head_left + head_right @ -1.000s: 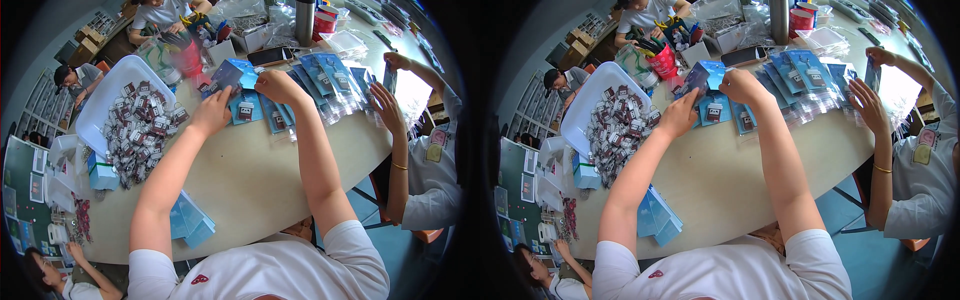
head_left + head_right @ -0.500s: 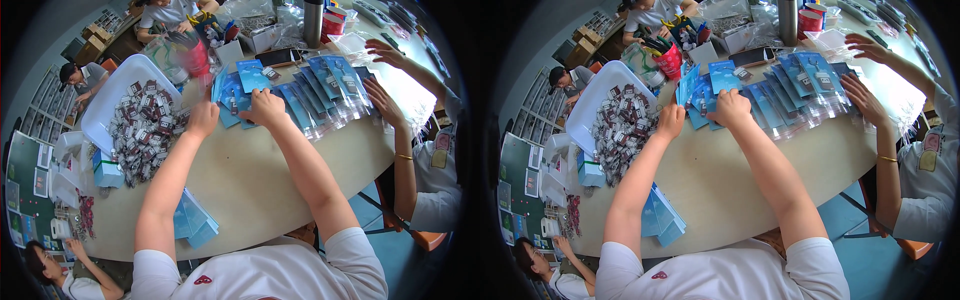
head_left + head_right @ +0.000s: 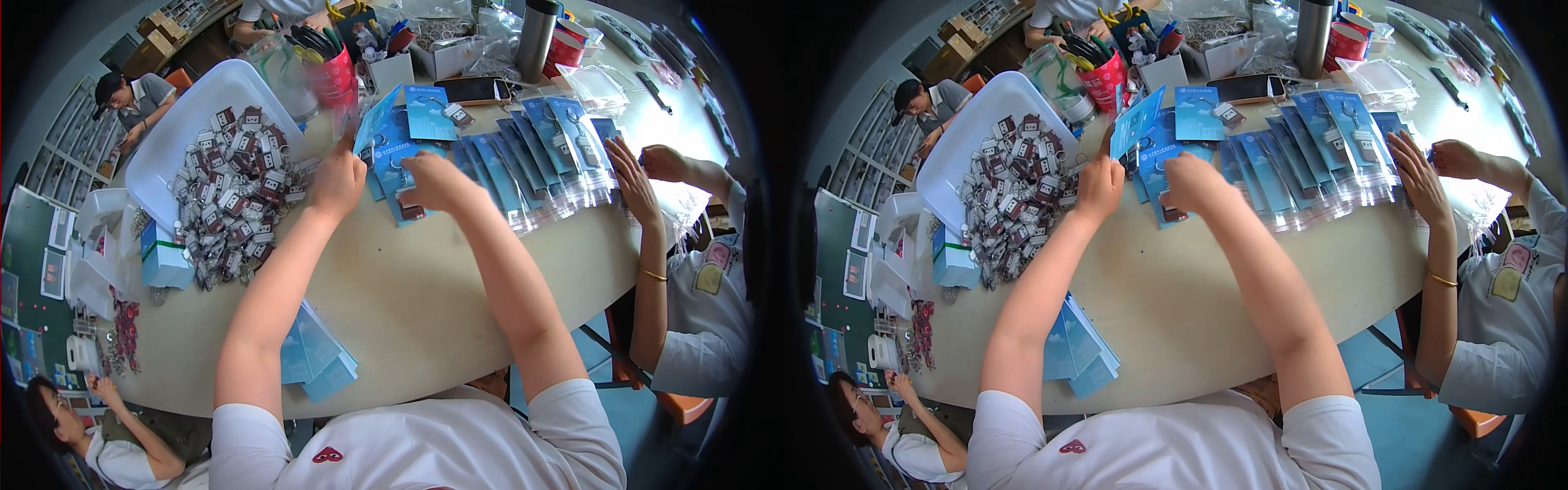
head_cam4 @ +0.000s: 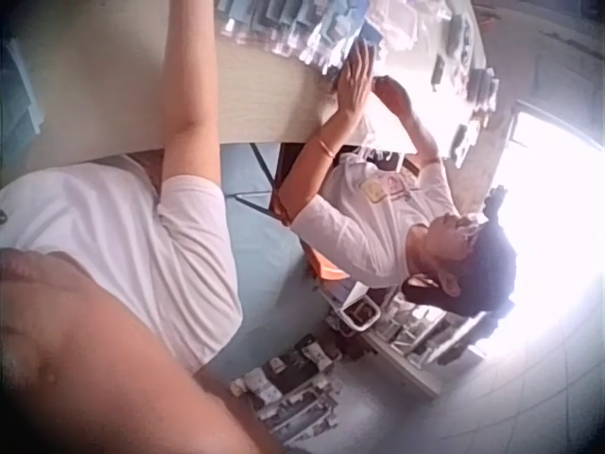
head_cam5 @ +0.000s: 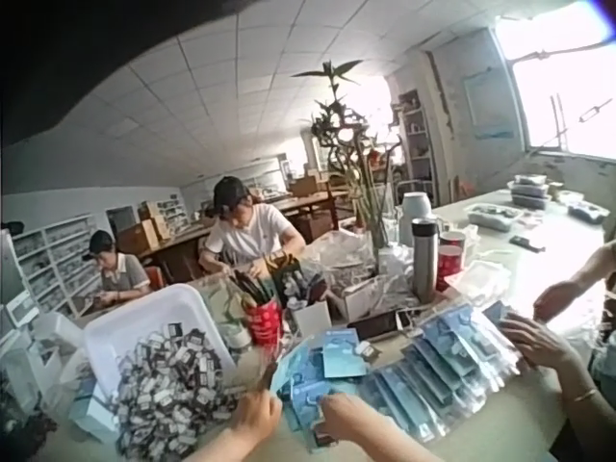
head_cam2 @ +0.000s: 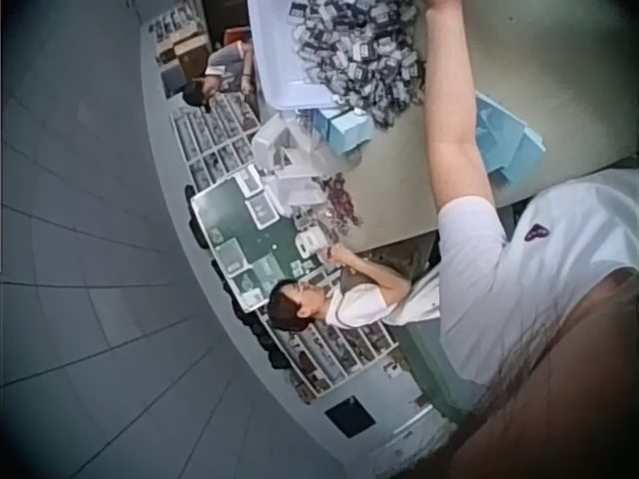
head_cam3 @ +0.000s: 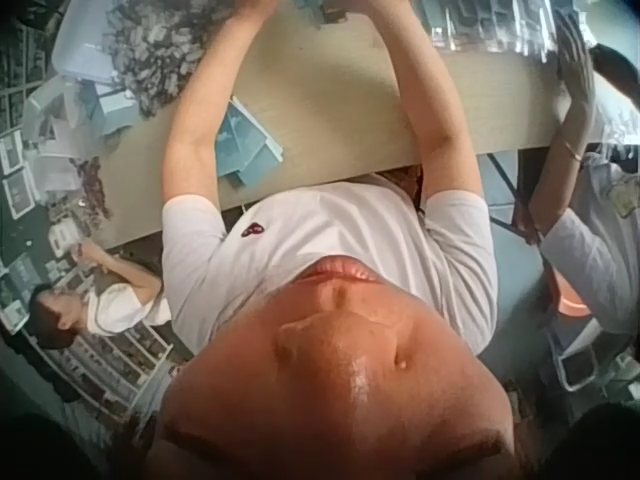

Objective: The person assembles keychains by hand, attaching keychain rings to cardstock cards.

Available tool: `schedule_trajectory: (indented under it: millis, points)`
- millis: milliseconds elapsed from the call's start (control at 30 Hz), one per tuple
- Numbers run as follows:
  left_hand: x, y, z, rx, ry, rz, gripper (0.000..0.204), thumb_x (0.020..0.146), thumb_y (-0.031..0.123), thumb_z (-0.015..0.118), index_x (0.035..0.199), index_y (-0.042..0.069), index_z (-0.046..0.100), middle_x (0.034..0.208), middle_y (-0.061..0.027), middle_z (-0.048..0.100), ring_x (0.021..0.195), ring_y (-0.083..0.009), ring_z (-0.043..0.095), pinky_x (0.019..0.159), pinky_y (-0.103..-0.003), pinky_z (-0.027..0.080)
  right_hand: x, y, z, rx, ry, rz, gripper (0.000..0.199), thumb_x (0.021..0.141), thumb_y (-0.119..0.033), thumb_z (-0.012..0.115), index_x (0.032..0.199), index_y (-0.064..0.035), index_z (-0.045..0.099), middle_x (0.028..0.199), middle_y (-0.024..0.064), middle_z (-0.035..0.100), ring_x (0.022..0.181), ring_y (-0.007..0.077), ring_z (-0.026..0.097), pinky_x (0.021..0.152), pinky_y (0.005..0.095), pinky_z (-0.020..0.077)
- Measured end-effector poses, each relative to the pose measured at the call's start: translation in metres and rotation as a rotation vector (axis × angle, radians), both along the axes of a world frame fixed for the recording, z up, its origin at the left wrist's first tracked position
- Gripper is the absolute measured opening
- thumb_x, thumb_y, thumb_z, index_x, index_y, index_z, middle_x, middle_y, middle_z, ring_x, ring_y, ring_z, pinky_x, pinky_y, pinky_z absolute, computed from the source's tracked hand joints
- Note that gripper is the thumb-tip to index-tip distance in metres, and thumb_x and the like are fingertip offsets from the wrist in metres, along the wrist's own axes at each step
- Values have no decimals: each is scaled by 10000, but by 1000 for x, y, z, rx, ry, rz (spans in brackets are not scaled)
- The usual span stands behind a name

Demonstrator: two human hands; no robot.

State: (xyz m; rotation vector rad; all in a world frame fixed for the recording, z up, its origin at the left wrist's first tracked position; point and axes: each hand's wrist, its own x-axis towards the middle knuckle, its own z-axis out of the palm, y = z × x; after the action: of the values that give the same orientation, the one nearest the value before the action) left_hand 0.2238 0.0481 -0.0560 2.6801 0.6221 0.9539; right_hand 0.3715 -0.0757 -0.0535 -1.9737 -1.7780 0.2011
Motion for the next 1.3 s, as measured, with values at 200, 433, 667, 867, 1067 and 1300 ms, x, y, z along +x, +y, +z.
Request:
schedule_trajectory:
  millis: [200,433,667,867,1067,1300]
  points:
    - [-1,5,-7,19,-31,-2,550,792,76,427,1325,26,302,936,-246,547,742,-409,534,645,-469,435,36,-9,23,-259,179,-165,262,749,-191,640,894,26,622,770,172,639,606,222,629,598,305,498]
    - [1,-1,-4,53,-101,-12,529,789,81,450,1298,-9,336,1001,-245,546,747,-403,539,669,-451,444,19,-1,20,-239,164,-278,473,685,-279,715,959,76,565,920,228,609,852,311,608,751,347,485]
    - [13,-8,-6,85,-37,1,542,796,89,454,1319,34,321,1216,-158,488,961,-327,553,786,-385,475,18,4,6,-237,225,-291,502,628,-227,758,975,70,550,1016,241,588,980,332,571,821,349,467]
    - [20,-16,1,25,123,65,566,802,109,470,1335,56,287,1234,-149,474,1048,-319,516,853,-375,456,42,-13,47,-358,709,-143,211,772,-105,622,936,22,581,691,12,549,536,70,492,458,204,390]
    - [17,-25,4,-21,189,-45,579,817,185,491,1343,69,278,1306,-188,380,1210,-328,372,987,-405,331,53,-53,93,-247,844,-95,111,813,-37,551,918,-2,562,689,-42,480,537,24,418,433,173,345]
    - [-4,-27,24,-1,391,-37,619,806,245,486,1351,54,262,1355,-144,348,1295,-268,266,1044,-400,206,58,-58,90,-21,1112,122,165,848,-7,512,998,-13,579,793,-31,560,644,13,470,580,157,412]
